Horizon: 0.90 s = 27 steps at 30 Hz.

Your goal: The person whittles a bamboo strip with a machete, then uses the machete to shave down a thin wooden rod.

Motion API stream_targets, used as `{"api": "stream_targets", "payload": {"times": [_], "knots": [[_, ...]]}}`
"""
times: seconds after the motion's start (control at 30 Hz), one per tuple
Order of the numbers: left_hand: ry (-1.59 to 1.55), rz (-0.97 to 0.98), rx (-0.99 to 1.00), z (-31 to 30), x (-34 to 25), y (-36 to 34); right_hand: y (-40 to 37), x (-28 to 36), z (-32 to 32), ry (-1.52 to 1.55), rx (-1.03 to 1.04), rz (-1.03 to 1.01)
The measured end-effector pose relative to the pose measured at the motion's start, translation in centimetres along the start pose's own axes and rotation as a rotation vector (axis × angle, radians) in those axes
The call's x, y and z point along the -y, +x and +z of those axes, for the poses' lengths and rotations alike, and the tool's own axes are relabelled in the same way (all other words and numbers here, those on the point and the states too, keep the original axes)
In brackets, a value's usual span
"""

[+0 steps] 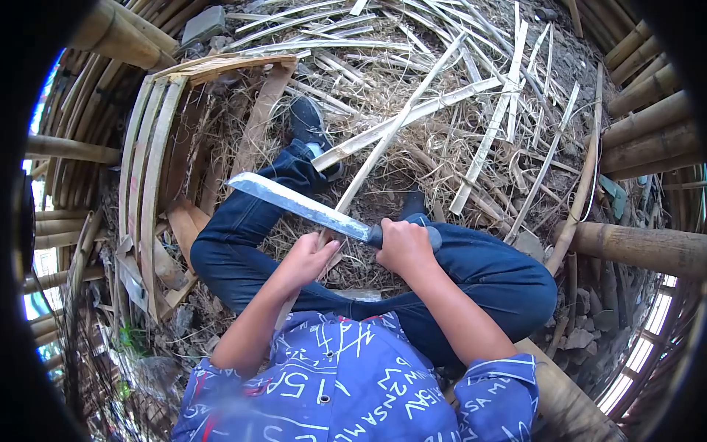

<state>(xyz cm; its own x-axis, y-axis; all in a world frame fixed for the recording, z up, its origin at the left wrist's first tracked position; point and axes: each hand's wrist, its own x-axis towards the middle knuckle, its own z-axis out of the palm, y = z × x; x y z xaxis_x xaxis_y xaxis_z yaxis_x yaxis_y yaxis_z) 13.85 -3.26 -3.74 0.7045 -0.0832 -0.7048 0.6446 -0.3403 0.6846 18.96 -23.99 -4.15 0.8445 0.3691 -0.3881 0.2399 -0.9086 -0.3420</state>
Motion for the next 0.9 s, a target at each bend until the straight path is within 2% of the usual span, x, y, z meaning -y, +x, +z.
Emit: {"api": "stream_targets", "payload": {"times": [0.2,0.23,0.33,0.47,0.57,0.63,0.7,0.8,0.87,0.9], "knots": [[0.112,0.036,-0.023,-0.6,1.3,-0.3,0.6,0.4,0.4,-0.036,0.054,0.003],[0.068,0.133,-0.028,-0.3,2.3,-0.1,0.6,0.3,0.3,-0.072,0.045,0.023],[-0.004,0.038,0.042,-0.6,2.3,-1.6,1.7,-1.1,-1.0,-0.103,0.02,0.195],[-0.073,0.055,-0.009,-0.4,2.5,-3.0,3.4,-4.4,-2.0,-0.095,-0.057,0.261],[0.091,0.121,-0.081,-0.8,1.5,-4.2,4.9,-6.2,-1.9,-0.116,-0.088,0.306],[0.106,0.092,-0.08,-1.0,2.5,-4.8,6.2,-7.1,-2.4,-0.106,-0.098,0.361],[0.128,0.061,-0.085,-1.3,2.9,-5.1,7.3,-8.0,-2.9,-0.106,-0.109,0.367],[0.165,0.12,-0.132,-1.7,3.1,-5.1,7.8,-7.7,-2.2,-0.09,-0.145,0.344],[0.185,0.062,-0.093,-2.3,3.4,-4.6,7.4,-7.2,-1.3,-0.061,-0.193,0.295],[0.183,0.064,-0.093,-2.2,3.3,-4.3,6.6,-6.2,-1.3,0.034,-0.161,0.286]]}}
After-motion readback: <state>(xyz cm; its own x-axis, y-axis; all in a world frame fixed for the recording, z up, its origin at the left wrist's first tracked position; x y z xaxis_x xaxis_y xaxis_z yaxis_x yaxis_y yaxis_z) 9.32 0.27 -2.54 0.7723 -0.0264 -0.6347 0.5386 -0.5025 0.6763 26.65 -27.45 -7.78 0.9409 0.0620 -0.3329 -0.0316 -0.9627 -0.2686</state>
